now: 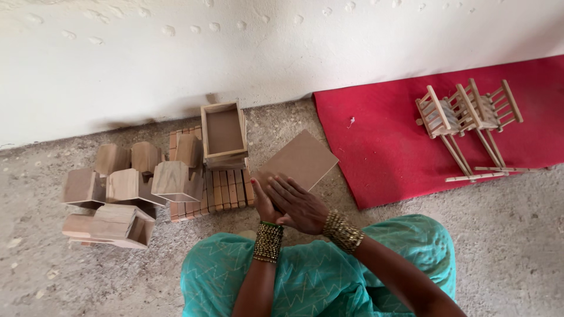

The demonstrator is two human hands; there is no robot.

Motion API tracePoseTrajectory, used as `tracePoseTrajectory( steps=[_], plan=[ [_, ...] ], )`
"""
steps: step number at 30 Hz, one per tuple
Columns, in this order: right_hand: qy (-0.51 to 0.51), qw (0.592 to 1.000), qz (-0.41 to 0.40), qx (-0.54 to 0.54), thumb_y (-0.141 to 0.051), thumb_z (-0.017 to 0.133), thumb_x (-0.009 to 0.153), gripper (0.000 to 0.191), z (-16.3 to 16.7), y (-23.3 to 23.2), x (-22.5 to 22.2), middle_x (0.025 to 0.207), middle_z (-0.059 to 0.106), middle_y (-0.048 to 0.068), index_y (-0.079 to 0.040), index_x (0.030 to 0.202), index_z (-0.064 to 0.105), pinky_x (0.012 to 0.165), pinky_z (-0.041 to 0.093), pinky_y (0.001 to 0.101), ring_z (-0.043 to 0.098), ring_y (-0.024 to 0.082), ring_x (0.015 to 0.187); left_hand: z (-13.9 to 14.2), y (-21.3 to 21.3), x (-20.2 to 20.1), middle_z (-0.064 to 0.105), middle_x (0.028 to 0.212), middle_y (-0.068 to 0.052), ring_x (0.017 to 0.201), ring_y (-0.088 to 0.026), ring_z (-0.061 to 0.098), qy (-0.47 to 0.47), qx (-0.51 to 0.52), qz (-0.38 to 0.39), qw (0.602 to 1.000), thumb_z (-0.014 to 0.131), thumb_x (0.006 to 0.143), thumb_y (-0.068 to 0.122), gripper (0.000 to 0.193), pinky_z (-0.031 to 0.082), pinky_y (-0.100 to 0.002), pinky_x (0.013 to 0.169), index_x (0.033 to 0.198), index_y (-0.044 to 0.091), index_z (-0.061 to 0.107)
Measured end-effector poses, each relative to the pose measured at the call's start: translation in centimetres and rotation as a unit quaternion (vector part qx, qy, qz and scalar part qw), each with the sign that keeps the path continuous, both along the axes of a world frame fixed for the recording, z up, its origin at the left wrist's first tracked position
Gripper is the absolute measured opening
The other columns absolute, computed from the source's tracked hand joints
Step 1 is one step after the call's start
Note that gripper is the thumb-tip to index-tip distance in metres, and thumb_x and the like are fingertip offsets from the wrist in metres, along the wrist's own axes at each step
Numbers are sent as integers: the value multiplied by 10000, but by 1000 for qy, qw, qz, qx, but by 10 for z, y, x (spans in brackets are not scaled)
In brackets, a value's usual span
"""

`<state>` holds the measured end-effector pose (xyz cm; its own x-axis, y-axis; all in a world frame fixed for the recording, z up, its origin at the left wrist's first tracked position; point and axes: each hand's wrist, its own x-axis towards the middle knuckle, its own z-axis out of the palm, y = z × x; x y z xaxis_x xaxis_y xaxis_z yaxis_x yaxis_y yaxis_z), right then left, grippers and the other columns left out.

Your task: The person sits on the floor and assembles small wooden toy items. They pick up wooden panels and boxes, fit pieces together, attach a ladder-like side and handle to a small cart frame, and place finished boxes on a red mat beside them.

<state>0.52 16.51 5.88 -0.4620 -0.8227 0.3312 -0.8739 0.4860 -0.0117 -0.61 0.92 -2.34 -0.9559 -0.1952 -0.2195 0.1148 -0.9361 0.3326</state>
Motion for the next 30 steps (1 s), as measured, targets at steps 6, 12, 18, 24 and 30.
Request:
tracePoseTrajectory(
  steps=[6,12,18,24,30],
  plan=[
    [-34,991,-132,-13,-660,139,1030,909,24,45,-62,1714,90,216,18,1634,100,1303,27,436,39,301,1602,19,12,2,640,1289,-161,1128,-277,668,-91,-129,18,987,618,896,653,846,584,-441,955,1387,-30,529],
    [28,999,-35,-28,-667,78,1030,921,15,8,-20,1719,86,213,25,1637,96,1315,25,429,48,296,1608,35,6,8,624,1346,-154,1203,-268,648,-26,-117,-10,993,574,891,704,878,560,-419,1009,1408,-4,522],
    [-31,996,-58,-53,-607,60,1054,829,30,16,-35,1732,88,185,-18,1636,92,1320,20,432,58,304,1614,29,3,8,618,1326,-115,1174,-249,645,-52,-123,7,991,576,873,701,833,553,-427,996,1393,52,524],
    [-76,987,-104,-98,-675,59,1051,934,20,14,1,1711,-1,271,64,1620,18,1300,8,439,-8,342,1609,12,2,-2,655,1211,-121,1066,-247,661,-107,-152,36,982,591,906,706,846,577,-423,903,1345,-17,579],
    [-37,994,-55,-86,-620,42,1041,873,11,-7,-14,1749,47,215,12,1642,56,1322,-5,443,-3,300,1626,-3,3,2,632,1212,-140,1091,-274,630,-55,-174,-6,983,526,1000,720,834,570,-448,902,1388,-18,531]
  ],
)
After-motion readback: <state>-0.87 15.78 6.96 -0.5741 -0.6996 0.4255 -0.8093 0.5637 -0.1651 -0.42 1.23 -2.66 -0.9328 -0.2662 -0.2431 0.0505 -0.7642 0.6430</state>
